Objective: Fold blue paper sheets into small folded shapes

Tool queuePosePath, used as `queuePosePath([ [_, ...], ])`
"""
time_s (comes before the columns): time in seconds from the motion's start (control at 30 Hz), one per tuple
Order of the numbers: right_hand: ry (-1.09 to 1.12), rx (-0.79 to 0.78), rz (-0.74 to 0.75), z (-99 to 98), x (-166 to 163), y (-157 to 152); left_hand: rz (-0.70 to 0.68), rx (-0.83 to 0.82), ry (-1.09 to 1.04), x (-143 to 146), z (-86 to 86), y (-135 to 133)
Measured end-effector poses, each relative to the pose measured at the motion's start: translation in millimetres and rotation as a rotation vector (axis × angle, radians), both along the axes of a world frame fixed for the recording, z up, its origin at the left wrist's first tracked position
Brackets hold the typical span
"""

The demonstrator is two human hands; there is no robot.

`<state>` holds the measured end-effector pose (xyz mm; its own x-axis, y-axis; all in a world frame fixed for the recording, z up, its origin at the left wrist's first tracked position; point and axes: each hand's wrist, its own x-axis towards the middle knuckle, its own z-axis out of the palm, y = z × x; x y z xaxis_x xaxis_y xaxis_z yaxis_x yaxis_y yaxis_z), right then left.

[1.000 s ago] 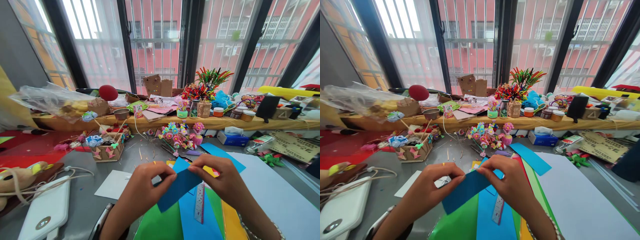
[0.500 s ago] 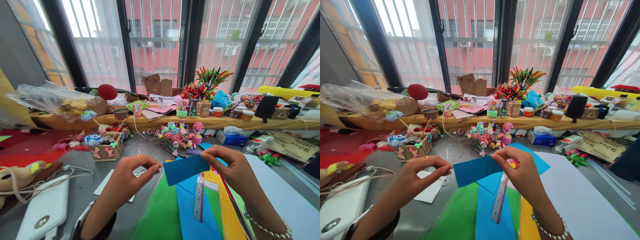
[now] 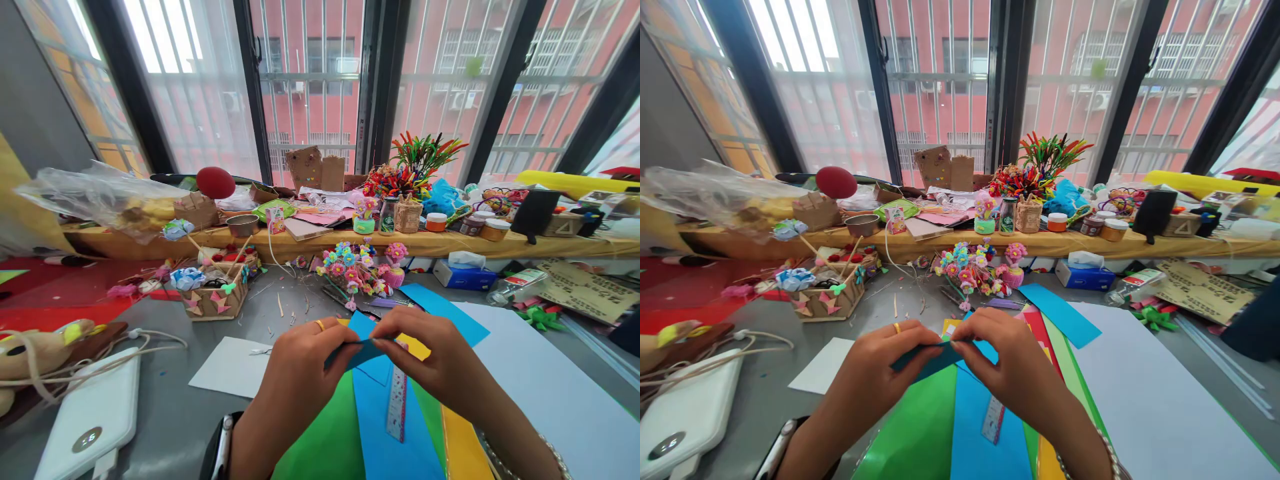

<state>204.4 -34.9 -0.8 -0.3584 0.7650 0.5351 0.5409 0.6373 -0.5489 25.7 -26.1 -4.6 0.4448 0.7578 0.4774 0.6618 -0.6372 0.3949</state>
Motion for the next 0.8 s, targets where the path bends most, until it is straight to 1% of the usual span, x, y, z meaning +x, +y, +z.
queuePosePath([
  [0.1, -0.049, 0.046, 0.005, -1.2, -1.1, -1.2, 0.004, 0.030, 0.038, -0.2, 0.7, -1.3],
  [0.27, -0.066, 0.075, -0.004, 2.5, 8.4, -1.5, -0.022, 0.053, 0.001, -5.3, 5.9, -1.0],
  [0.37, -0.059, 0.091, -0.068, 8.2, 21.6, -0.5, 0.031, 0.111, -0.038, -11.5, 8.6, 1.3],
  [0.47, 0.000, 0.096, -0.168, 12.7, 27.8, -3.0, 0.063, 0.159, -0.057, -14.4, 9.1, 2.1],
  [0.5, 0.017, 0.084, -0.176, 12.9, 26.2, -4.6, 0.056, 0.160, -0.050, -13.8, 8.6, 1.8],
  [0.57, 0.018, 0.091, -0.144, 11.1, 18.1, -7.7, 0.017, 0.146, -0.018, -10.4, 7.0, 0.2],
  [0.6, -0.005, 0.105, -0.106, 9.2, 12.5, -8.7, -0.002, 0.140, -0.001, -8.2, 6.0, -0.7],
  [0.67, -0.052, 0.111, -0.076, 4.7, 1.7, -9.1, -0.031, 0.138, 0.025, -4.4, 4.5, -2.3],
  [0.8, -0.057, 0.095, -0.109, -0.1, -5.5, -7.2, -0.058, 0.105, 0.019, -5.2, 5.6, -2.4],
])
